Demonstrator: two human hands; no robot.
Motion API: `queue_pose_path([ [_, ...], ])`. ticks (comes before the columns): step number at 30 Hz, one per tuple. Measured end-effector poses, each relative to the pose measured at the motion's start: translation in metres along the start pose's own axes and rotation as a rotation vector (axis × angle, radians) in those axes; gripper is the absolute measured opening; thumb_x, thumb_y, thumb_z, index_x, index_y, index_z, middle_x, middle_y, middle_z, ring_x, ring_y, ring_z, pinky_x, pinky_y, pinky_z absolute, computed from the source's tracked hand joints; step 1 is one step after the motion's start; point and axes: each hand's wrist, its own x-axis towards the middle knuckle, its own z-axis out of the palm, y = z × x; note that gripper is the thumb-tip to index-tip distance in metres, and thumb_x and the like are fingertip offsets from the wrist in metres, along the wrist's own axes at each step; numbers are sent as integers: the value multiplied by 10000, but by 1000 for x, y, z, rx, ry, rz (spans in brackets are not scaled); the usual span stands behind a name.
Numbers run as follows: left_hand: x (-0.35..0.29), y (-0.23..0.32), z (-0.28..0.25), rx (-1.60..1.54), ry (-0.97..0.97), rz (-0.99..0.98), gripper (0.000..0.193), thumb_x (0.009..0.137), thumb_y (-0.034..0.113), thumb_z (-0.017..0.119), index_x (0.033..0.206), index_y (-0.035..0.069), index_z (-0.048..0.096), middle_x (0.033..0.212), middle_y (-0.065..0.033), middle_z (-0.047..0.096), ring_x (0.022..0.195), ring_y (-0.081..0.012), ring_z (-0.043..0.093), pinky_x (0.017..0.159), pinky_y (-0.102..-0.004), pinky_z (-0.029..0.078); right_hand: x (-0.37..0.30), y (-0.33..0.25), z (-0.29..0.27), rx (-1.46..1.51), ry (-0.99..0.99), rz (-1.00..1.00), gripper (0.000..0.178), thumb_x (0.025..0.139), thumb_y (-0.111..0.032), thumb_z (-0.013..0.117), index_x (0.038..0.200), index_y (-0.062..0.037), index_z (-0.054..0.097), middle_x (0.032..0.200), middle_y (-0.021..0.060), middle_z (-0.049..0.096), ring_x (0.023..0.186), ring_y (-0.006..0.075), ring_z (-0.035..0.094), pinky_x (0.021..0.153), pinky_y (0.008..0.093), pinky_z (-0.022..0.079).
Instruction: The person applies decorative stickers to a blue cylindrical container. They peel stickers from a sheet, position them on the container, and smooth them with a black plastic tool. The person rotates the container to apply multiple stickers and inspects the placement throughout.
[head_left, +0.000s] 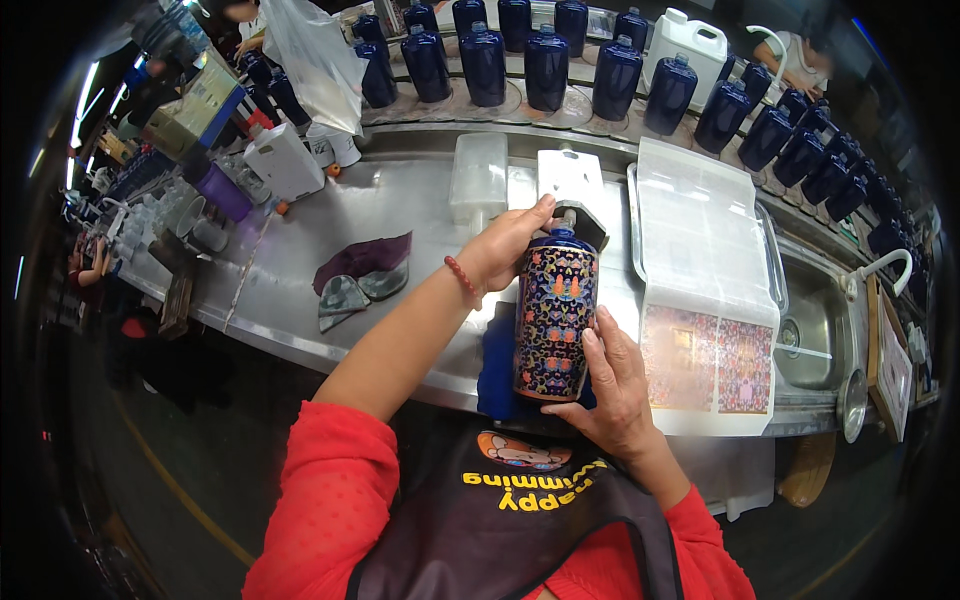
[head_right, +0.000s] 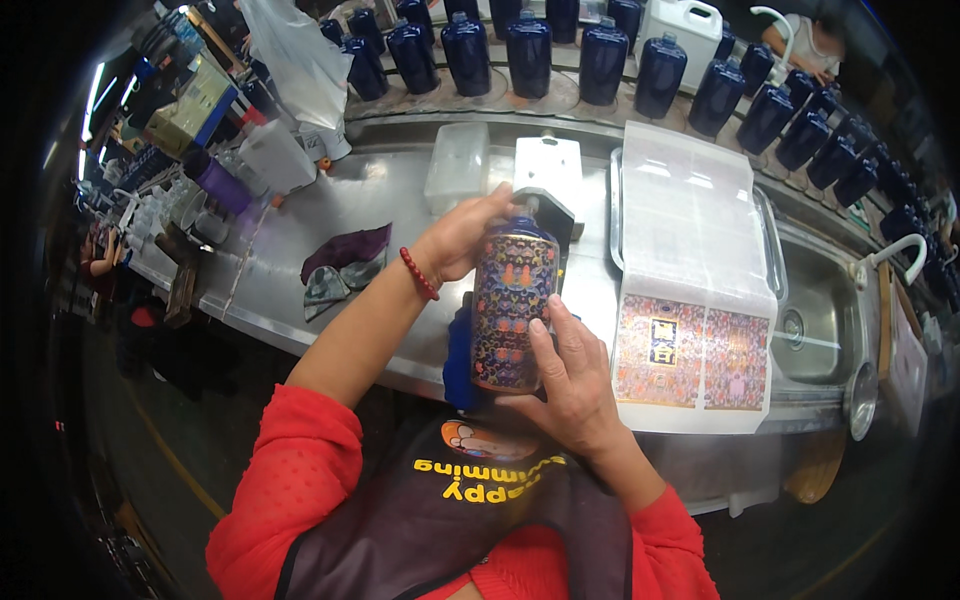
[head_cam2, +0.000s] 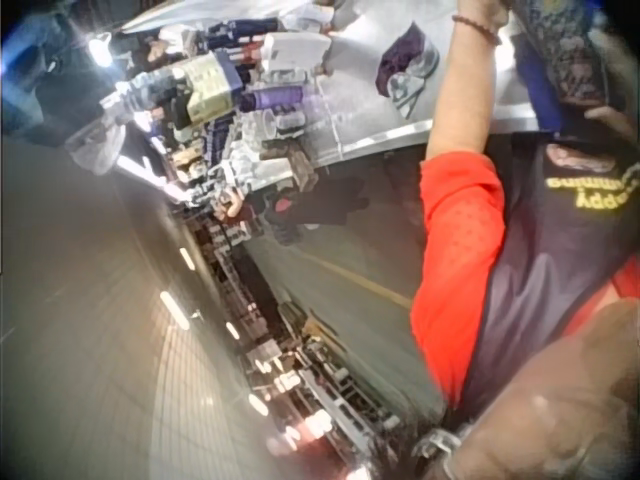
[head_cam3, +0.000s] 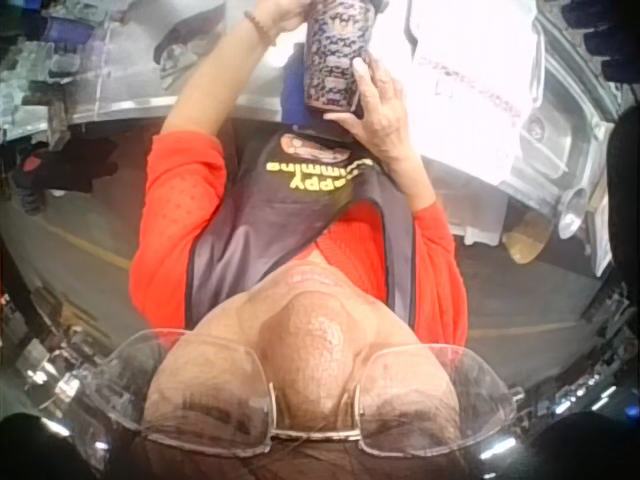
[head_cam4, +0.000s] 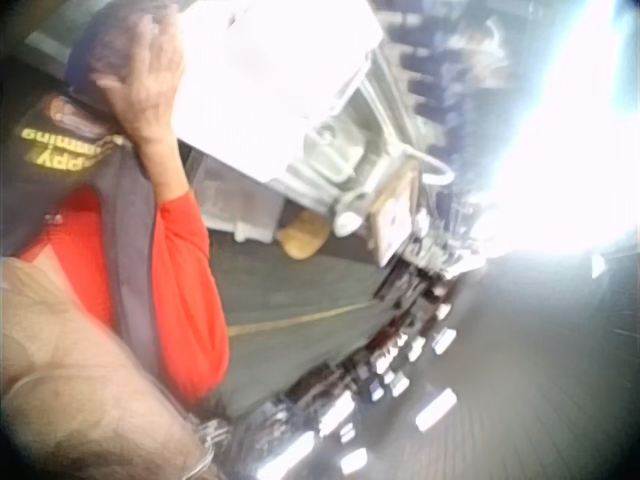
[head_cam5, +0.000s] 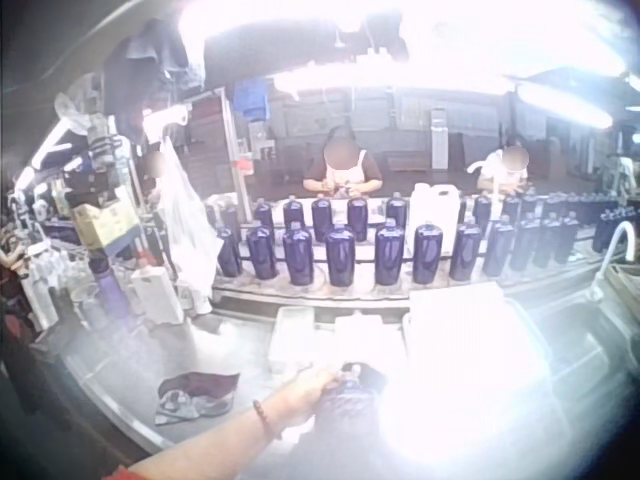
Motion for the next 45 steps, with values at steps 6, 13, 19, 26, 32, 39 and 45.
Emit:
queue_pose_path([
  [6, 0, -5, 0, 1, -12, 1, 511, 1072, 469, 499, 1207, -10, 612, 1094, -89, 663, 944, -155, 670, 812, -301, 586, -3, 4, 3, 23, -8, 18, 971, 651, -304, 927, 1445, 15, 467, 1512, 304, 433, 1295, 455, 513, 1035, 523, 442],
  [13, 3, -4, 1, -4, -24, -46, 548, 1078, 477, 474, 1232, -34, 600, 1087, -124, 687, 931, -181, 694, 819, -322, 600, -5, 1, 6, 20, -24, 38, 1035, 675, -361, 914, 1501, -1, 405, 1540, 310, 389, 1310, 483, 494, 1066, 547, 439],
  [19, 10, -10, 5, 7, 21, -67, 670, 1071, 530, 448, 1274, -99, 557, 1130, -177, 682, 981, -217, 704, 857, -349, 600, -3, 2, 7, 8, 6, 52, 991, 659, -322, 921, 1465, 1, 443, 1519, 301, 424, 1287, 466, 508, 1047, 532, 437],
  [26, 4, -9, 8, 95, 10, 62, 746, 1067, 557, 440, 1305, -145, 528, 1183, -188, 661, 1066, -211, 666, 906, -346, 566, 8, 4, 5, 6, -3, 60, 954, 646, -279, 926, 1441, -1, 477, 1517, 293, 434, 1264, 454, 521, 1030, 518, 443],
  [32, -35, -6, 8, 409, 185, 452, 329, 1032, 321, 592, 1175, 29, 643, 1124, -72, 657, 1048, -158, 602, 951, -308, 465, 27, 27, -42, 217, -44, 212, 634, 841, -68, 792, 1399, 16, 502, 1357, 249, 594, 1138, 326, 657, 934, 409, 536],
  [39, -50, 19, 28, 1116, 242, 940, 178, 866, 34, 567, 1018, 31, 661, 1074, -158, 635, 1082, -356, 527, 995, -435, 410, 65, 60, -60, 384, 34, 522, 288, 920, -48, 717, 1146, -11, 543, 895, 85, 694, 681, 112, 636, 608, 268, 514],
  [45, -53, 22, 38, 1273, 266, 952, 233, 833, -1, 566, 1041, 1, 672, 1212, -241, 614, 1166, -433, 513, 1042, -492, 382, 99, 77, -64, 431, -101, 482, 188, 917, -84, 702, 1034, -7, 576, 806, 17, 619, 640, 47, 576, 552, 207, 448],
])
